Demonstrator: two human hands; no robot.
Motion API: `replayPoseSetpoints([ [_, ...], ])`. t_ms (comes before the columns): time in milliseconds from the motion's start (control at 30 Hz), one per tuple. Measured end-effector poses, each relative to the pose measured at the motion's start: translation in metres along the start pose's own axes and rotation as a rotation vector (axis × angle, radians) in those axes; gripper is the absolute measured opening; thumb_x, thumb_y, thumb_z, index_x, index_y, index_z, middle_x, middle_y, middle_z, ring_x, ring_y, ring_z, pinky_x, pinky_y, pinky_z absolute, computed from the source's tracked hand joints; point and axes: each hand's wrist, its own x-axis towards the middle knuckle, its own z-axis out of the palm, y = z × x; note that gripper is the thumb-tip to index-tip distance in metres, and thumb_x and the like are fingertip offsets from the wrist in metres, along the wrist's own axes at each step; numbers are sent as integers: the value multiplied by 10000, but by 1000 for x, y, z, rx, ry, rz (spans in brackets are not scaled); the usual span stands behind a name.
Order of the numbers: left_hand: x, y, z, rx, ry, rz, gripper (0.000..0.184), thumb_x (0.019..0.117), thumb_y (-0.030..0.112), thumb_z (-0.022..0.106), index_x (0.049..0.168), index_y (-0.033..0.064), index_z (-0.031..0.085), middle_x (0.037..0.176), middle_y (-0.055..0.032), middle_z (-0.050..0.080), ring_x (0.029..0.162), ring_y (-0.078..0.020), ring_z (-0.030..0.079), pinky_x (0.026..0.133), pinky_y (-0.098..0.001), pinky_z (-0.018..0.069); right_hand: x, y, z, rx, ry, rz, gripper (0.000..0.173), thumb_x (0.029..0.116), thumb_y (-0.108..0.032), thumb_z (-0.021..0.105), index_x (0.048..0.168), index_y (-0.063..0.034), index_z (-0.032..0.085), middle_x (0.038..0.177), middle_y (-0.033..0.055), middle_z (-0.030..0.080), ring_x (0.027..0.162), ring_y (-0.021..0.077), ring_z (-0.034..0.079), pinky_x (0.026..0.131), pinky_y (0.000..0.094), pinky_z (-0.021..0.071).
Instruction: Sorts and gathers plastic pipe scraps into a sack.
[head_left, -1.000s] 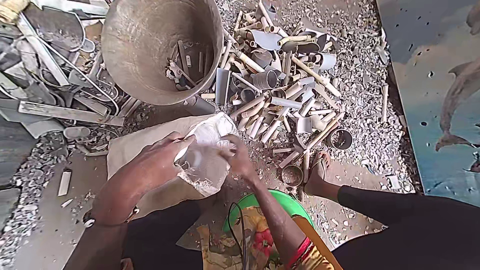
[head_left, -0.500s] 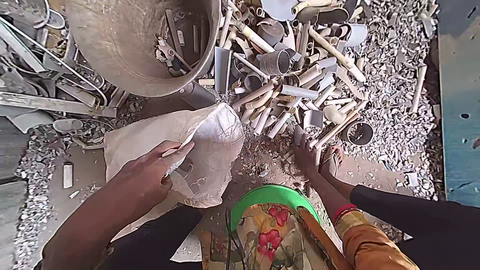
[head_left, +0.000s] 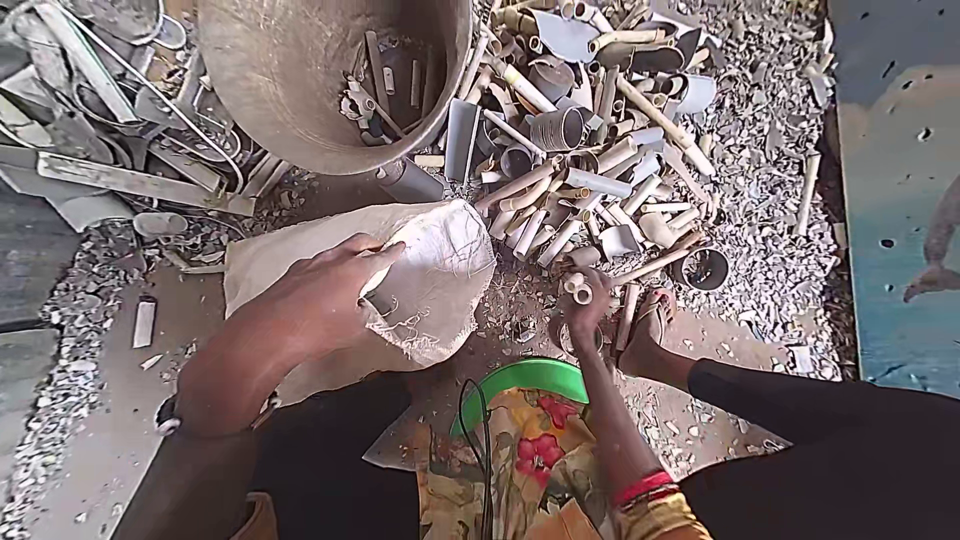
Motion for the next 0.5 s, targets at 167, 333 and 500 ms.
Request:
replayPoseSetpoints([
  [167, 2, -6, 12, -14, 54, 30, 849, 773, 7, 863, 1527, 176, 512, 1508, -108, 512, 1265, -427, 561, 976, -670, 469, -54, -150, 48, 385, -565, 72, 843, 804, 82, 745, 1555, -33, 378, 1456, 259, 518, 1228, 359, 616, 959, 513, 564],
  [333, -4, -20, 20, -29, 106, 80, 665, 852, 18, 793, 1468, 145, 578, 1474, -151, 544, 1269, -452, 558, 972, -705, 450, -47, -137, 46, 268, -653, -186, 436, 841, 121, 655, 1264, 18, 675, 1302, 213, 657, 1172, 335, 658, 950, 500, 569],
  [500, -11, -17, 16, 21, 95, 64, 661, 858, 39, 797, 1471, 147, 576, 1498, -124, 521, 1253, -436, 567, 972, -685, 456, -47, 16, 22, -511, -1008, 263, 446, 951, -163, 626, 1350, 28, 575, 1334, 281, 600, 1233, 410, 601, 1017, 574, 476],
])
